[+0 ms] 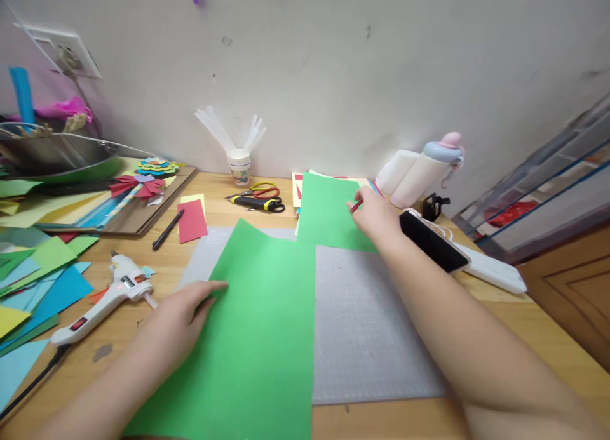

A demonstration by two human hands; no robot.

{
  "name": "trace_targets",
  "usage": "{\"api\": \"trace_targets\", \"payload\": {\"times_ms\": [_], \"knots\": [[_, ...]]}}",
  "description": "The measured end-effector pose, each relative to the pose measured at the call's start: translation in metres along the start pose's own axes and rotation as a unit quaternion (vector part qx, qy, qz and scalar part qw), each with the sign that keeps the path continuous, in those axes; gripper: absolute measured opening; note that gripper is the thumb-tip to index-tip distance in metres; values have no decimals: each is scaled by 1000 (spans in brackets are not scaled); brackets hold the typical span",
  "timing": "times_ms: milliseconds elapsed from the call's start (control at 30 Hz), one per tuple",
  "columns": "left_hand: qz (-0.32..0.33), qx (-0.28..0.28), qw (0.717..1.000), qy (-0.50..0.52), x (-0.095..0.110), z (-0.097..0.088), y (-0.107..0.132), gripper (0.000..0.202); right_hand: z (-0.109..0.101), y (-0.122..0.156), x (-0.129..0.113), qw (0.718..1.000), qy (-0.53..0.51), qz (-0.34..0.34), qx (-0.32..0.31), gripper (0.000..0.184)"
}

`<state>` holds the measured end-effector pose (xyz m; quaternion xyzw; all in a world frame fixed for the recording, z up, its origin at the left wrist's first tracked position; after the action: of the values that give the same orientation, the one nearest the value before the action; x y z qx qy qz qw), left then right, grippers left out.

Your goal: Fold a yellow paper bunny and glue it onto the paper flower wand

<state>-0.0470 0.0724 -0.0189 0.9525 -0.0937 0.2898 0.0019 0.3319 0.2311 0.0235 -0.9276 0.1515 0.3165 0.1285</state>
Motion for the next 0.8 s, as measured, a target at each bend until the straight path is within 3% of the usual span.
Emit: {"api": "trace_targets", "payload": {"times_ms": [200,300,367,433,500,600,700,800], "knots": [[22,112,992,55,11,-27,29,37,47,144,-26,971,-148,-59,-177,41],[11,134,988,77,9,-30,38,34,57,186,-28,957,-203,-56,-199,40],[2,145,985,94,1,-34,40,42,56,193,-25,957,-219,-54,-181,36],[-30,174,984,31,-16,-48,43,54,53,190,-20,962,-221,-55,-152,34],[-89,184,963,-176,-39,-70,48,55,51,183,-13,967,-214,-58,-125,33],[-143,154,933,-292,-77,-93,56,54,52,174,-5,972,-201,-60,-108,31],[-142,105,929,-324,-98,-95,63,40,58,174,-2,973,-188,-66,-117,29],[-116,87,933,-330,-92,-89,71,33,61,175,-2,974,-172,-73,-126,29]]}}
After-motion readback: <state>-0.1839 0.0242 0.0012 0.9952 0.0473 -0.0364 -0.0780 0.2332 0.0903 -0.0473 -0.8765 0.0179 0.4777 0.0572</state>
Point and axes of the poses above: each hand's wrist, its own y-axis away from the middle knuckle, its own z-axis out of the palm, x = y × z, the point moved 8 cm from there along -y, towards the middle knuckle, and after that the axes turned 5 degrees about z, right-handed, at the moved point
